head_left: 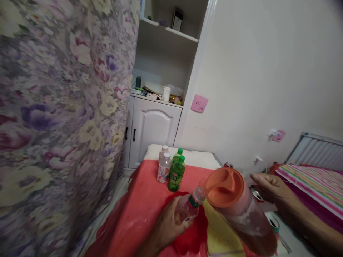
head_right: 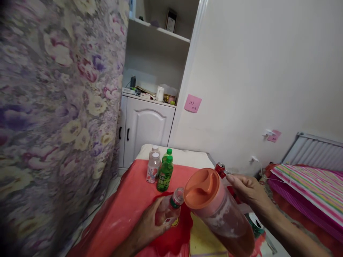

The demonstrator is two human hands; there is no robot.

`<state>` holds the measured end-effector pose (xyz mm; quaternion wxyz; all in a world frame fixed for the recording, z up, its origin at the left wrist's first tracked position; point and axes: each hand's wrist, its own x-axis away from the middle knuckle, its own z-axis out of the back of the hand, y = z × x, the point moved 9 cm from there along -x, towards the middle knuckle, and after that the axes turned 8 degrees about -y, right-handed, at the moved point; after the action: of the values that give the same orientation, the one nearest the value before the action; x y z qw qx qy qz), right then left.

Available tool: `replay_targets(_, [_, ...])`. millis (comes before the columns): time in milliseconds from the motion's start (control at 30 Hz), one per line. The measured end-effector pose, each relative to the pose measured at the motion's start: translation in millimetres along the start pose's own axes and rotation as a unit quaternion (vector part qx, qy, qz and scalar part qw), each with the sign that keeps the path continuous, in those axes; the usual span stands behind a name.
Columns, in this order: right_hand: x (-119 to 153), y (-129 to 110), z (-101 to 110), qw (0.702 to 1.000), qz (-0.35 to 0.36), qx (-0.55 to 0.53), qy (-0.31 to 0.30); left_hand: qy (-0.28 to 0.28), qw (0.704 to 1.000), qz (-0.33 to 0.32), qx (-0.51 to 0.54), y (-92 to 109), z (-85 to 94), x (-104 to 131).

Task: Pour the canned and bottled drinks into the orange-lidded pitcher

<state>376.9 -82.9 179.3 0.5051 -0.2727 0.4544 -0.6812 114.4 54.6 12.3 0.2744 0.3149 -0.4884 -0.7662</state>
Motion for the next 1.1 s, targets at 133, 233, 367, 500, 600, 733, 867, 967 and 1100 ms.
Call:
replay_targets(133, [-1,-3,4,1.000,0.006,0.006,0.001,-0.013,1.000,-0.016,-0.017,1,-2.6,-2])
replay_targets(233, [1,-7,3,1.000,0.009,0.006,-0.001,-0.019,0.999,-0.028,-0.014,3,-3.9,-3])
replay_targets(367, [1,-17,-2,0.999,0.021,0.007,-0.024,-0.019,0.999,-0.026,-0.012,1,-4.9,-3])
replay_targets(500, [-3,-24,-1,0.998,0.034,0.049,-0.029,-0.020,1.000,-0.015,-0.009,-2,-6.6,-3])
replay_targets(600, [-6,-24,0,0.996,0.039,0.064,-0.039,-0.012,1.000,-0.024,-0.007,0,-5.2,-2])
replay_targets(733, [-6,-27,3,0.996,0.042,0.070,-0.037,-0.021,1.000,-0.018,0.006,3,-5.3,-2])
replay_targets(867, [-5,-36,1,0.994,0.052,0.092,-0.035,-0.022,1.000,-0.014,0.005,2,-5.4,-2])
replay_targets(967, [-6,-42,0,0.992,0.064,0.110,-0.029,-0.016,1.000,-0.017,-0.008,3,-4.5,-3])
replay_targets(1100, [-6,-43,1,0.991,0.068,0.116,-0.026,-0.023,0.999,-0.023,-0.003,5,-5.2,-3])
